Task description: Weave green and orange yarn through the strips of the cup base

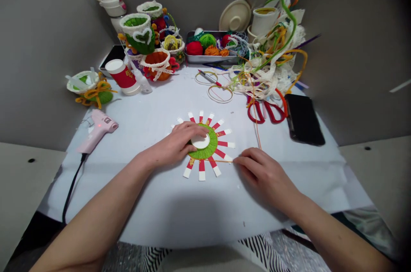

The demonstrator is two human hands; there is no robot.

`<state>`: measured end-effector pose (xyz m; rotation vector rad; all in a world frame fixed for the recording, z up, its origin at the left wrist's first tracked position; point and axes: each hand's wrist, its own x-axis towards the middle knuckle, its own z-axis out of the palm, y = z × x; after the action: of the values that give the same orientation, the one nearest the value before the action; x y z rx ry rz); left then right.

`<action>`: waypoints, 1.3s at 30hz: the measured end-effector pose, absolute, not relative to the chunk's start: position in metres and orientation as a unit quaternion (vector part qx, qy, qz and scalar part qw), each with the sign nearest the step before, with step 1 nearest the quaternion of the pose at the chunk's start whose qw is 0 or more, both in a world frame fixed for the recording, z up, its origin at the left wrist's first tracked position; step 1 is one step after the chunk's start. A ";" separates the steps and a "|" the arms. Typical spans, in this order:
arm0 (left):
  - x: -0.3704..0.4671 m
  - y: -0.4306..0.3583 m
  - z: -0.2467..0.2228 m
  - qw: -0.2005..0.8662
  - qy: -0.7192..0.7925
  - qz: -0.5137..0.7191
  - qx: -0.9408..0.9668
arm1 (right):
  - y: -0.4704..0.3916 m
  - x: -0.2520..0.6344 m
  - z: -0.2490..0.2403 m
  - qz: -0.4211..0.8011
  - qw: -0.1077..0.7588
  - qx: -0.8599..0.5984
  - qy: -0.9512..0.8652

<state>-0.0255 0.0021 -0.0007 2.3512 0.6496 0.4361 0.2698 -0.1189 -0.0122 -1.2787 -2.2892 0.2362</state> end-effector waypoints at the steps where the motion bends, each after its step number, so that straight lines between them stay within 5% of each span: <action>1: -0.025 0.002 0.000 0.327 0.247 0.167 0.897 | -0.117 0.270 -0.011 0.089 0.249 -0.478 -0.837; 16: -0.029 0.006 -0.004 0.337 0.227 0.169 0.898 | -0.123 0.275 -0.011 0.079 0.267 -0.373 -0.885; 29: -0.028 0.005 -0.004 0.339 0.229 0.171 0.896 | -0.073 0.264 -0.005 0.106 0.195 -0.485 -0.846; 39: -0.025 0.000 0.002 0.339 0.241 0.165 0.894 | -0.052 0.254 -0.019 0.142 0.263 -0.522 -0.799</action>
<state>-0.0253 0.0000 0.0019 2.3285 0.6286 0.4307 0.2545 -0.0521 -0.0193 -1.4122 -2.1601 0.3845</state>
